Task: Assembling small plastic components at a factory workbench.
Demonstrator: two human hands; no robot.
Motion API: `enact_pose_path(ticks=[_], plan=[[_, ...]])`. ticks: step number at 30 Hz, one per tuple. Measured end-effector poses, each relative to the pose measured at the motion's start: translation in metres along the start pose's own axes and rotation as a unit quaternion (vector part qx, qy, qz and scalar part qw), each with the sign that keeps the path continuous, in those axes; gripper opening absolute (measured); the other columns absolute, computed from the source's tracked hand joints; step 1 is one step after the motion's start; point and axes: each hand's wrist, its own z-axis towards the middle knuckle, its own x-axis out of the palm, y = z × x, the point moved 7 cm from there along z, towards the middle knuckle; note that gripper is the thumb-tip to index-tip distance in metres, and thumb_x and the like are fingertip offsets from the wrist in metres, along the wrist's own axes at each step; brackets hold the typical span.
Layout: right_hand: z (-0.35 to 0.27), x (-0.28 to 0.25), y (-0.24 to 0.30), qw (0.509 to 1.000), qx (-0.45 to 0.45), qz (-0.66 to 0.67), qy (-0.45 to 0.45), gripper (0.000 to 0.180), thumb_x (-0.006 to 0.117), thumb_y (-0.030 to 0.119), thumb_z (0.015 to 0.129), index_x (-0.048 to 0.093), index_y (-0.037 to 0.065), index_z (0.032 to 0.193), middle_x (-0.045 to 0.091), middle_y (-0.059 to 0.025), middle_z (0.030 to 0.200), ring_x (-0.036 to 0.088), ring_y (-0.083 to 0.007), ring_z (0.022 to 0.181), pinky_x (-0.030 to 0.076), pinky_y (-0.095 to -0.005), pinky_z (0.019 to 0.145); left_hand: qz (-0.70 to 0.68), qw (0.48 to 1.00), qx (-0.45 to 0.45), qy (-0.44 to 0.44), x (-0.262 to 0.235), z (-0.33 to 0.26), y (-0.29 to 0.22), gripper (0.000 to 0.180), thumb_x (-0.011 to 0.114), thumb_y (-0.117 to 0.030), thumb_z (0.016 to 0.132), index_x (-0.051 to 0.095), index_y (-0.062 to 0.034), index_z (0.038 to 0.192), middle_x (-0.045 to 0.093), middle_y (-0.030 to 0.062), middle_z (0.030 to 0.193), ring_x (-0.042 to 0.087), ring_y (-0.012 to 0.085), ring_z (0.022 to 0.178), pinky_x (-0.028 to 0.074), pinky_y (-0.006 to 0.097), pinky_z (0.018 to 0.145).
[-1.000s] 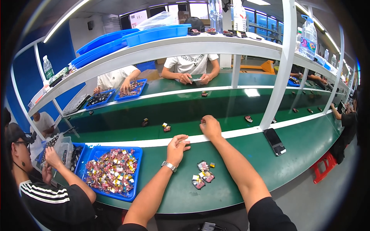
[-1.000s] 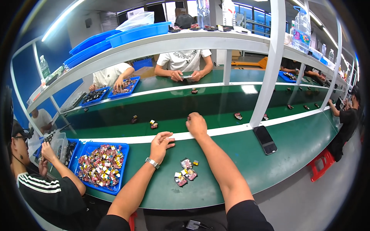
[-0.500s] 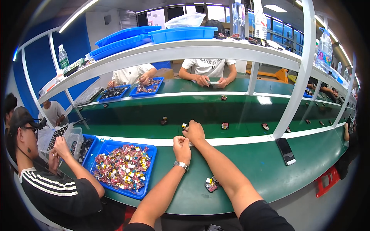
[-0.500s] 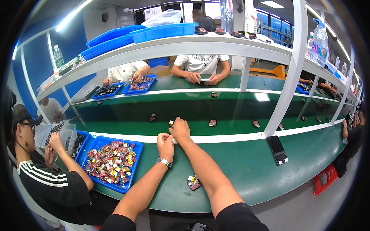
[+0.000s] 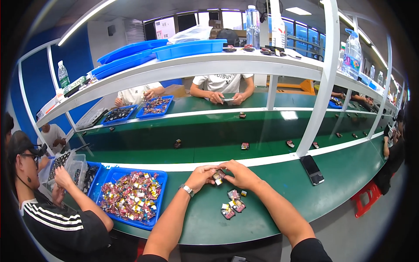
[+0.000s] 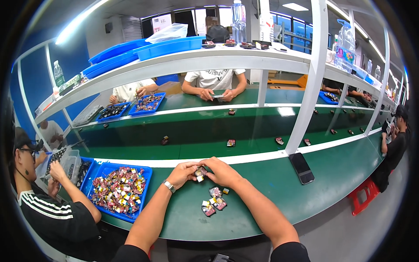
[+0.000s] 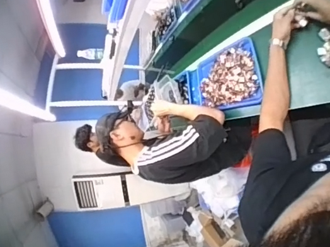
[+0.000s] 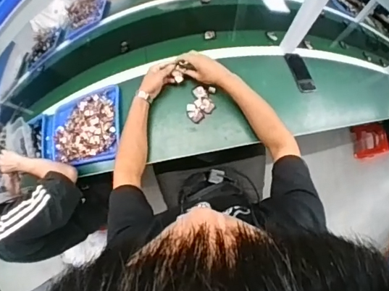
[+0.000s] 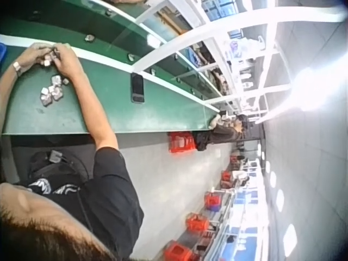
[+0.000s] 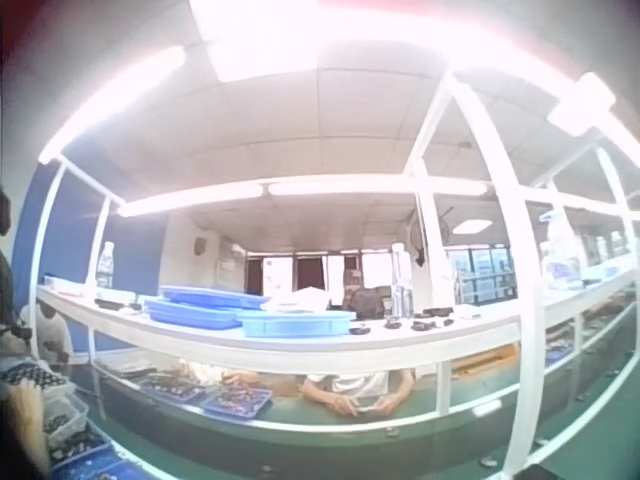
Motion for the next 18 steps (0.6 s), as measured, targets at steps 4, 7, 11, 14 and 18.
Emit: enact_pose_path(ticks=[4, 7, 11, 14, 18], plan=[[-0.007, -0.004, 0.004, 0.99, -0.028, -0.053, -0.131, 0.027, 0.068, 0.004, 0.078, 0.062, 0.007, 0.105, 0.061, -0.0108, 0.103, 0.059, -0.0297, 0.101, 0.05, -0.0381, 0.088, -0.05, 0.999, -0.005, -0.02, 0.019, -0.006, -0.009, 0.034, 0.05, -0.006, 0.098, 0.052, 0.0002, 0.131, 0.063, 0.0092, 0.116, 0.063, 0.016, 0.101, 0.056, 0.031, 0.086], [-0.007, 0.003, 0.009, 0.984, -0.018, -0.086, -0.156, 0.023, 0.068, 0.007, 0.079, 0.06, 0.005, 0.102, 0.059, -0.0103, 0.102, 0.059, -0.0295, 0.1, 0.052, -0.0389, 0.082, -0.061, 0.997, 0.0, -0.039, 0.024, -0.006, -0.004, 0.036, 0.05, -0.003, 0.096, 0.049, 0.0003, 0.132, 0.06, 0.0107, 0.119, 0.062, 0.0201, 0.107, 0.054, 0.038, 0.095], [-0.005, 0.006, 0.005, 0.979, -0.019, -0.143, -0.146, 0.025, 0.064, 0.007, 0.08, 0.059, 0.006, 0.105, 0.058, -0.0099, 0.107, 0.061, -0.0287, 0.098, 0.054, -0.0394, 0.078, -0.097, 0.994, 0.014, -0.054, 0.02, -0.002, 0.004, 0.032, 0.05, -0.001, 0.096, 0.05, 0.0002, 0.128, 0.061, 0.0117, 0.118, 0.062, 0.0225, 0.107, 0.053, 0.041, 0.097], [-0.006, 0.007, -0.002, 0.978, -0.027, -0.163, -0.126, 0.026, 0.063, 0.006, 0.079, 0.06, 0.007, 0.105, 0.058, -0.0096, 0.111, 0.061, -0.0283, 0.098, 0.054, -0.0391, 0.078, -0.111, 0.991, 0.026, -0.077, 0.02, -0.002, 0.004, 0.029, 0.05, -0.001, 0.096, 0.05, 0.0003, 0.125, 0.062, 0.0123, 0.115, 0.063, 0.024, 0.106, 0.053, 0.042, 0.096], [-0.008, 0.004, 0.001, 0.973, -0.077, -0.183, -0.117, 0.023, 0.063, 0.007, 0.079, 0.063, 0.008, 0.101, 0.057, -0.0081, 0.114, 0.06, -0.027, 0.1, 0.053, -0.0395, 0.08, -0.11, 0.99, 0.032, -0.086, 0.021, -0.003, 0.002, 0.029, 0.049, -0.001, 0.096, 0.049, 0.0008, 0.125, 0.063, 0.0121, 0.113, 0.065, 0.0233, 0.102, 0.055, 0.041, 0.093]])
